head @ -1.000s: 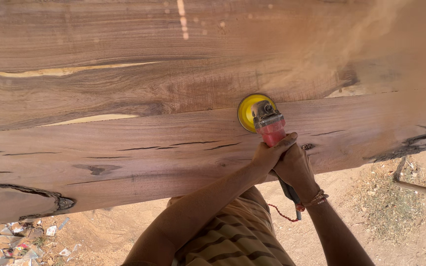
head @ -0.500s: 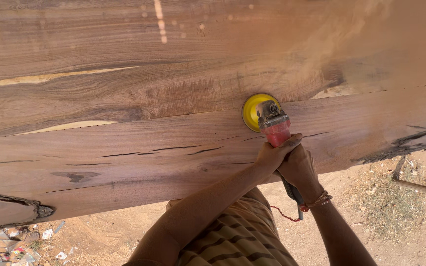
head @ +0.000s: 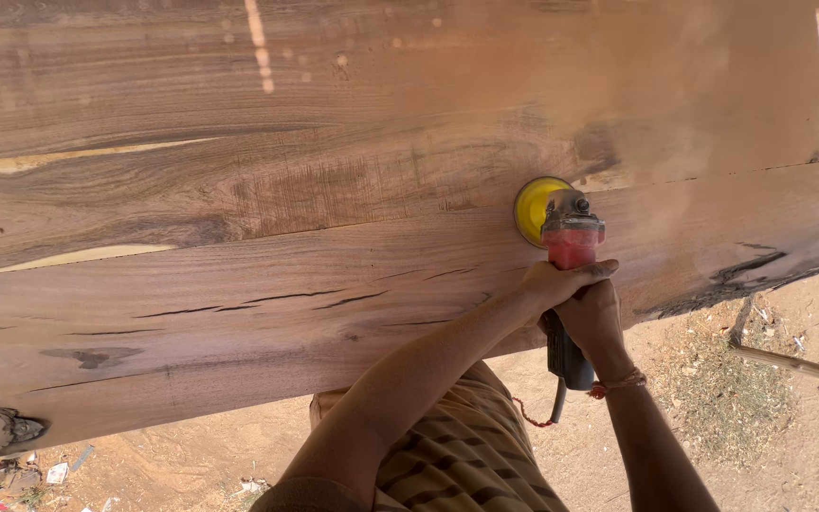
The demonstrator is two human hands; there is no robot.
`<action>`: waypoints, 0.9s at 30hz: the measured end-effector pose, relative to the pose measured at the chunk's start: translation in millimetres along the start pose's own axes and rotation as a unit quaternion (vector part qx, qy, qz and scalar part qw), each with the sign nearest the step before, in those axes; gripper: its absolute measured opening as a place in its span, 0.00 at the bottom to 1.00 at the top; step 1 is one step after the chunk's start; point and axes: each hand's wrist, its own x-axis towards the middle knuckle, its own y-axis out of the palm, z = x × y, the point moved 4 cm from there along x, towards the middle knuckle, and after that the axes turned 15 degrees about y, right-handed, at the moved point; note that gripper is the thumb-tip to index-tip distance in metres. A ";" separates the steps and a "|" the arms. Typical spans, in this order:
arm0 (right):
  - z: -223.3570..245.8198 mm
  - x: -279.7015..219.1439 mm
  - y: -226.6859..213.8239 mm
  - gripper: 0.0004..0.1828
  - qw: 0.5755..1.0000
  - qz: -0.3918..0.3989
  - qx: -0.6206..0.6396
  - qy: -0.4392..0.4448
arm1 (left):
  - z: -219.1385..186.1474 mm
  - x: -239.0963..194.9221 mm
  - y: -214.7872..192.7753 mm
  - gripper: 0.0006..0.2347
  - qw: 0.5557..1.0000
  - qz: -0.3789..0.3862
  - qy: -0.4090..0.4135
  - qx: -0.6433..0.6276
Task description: The person uses a handheld electric sander to smooth the surface of a large wooden plank. They move the sander back and forth across the wood, generating sawdust, and briefly adjust the power cord before continuing the sanding process.
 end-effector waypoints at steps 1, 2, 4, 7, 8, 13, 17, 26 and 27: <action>1.1 -8.3 5.0 0.11 1.000 0.000 -0.013 -0.003 | -0.4 -6.9 -4.3 0.36 1.000 0.001 -0.010 0.013; 5.0 -21.0 12.2 0.12 1.000 0.001 -0.027 -0.005 | -1.4 -16.7 -11.2 0.36 1.000 -0.013 -0.003 0.013; 20.5 -54.1 34.6 0.14 0.999 0.004 -0.052 -0.009 | -0.2 -47.8 -30.9 0.36 0.999 -0.044 0.008 0.016; 65.7 -98.9 79.9 0.23 0.989 0.022 -0.103 -0.100 | 0.4 -115.4 -74.0 0.28 0.981 -0.132 0.082 -0.117; 82.3 -113.0 99.1 0.26 0.981 0.030 -0.122 -0.145 | -2.6 -137.3 -90.2 0.26 0.961 -0.166 0.126 -0.182; 144.1 -162.9 217.2 0.25 0.947 0.150 -0.245 -0.147 | -1.4 -247.3 -191.7 0.22 0.915 -0.315 0.125 -0.220; 177.4 -192.5 278.2 0.23 0.922 0.175 -0.294 -0.183 | -0.4 -300.4 -248.1 0.22 0.884 -0.372 0.131 -0.250; 128.7 -188.0 236.5 0.23 0.969 0.050 -0.226 -0.086 | 7.2 -262.2 -208.1 0.22 0.942 -0.234 0.084 -0.225; 120.5 -187.9 226.2 0.22 0.973 0.039 -0.211 -0.085 | 8.8 -255.8 -198.6 0.22 0.948 -0.220 0.086 -0.214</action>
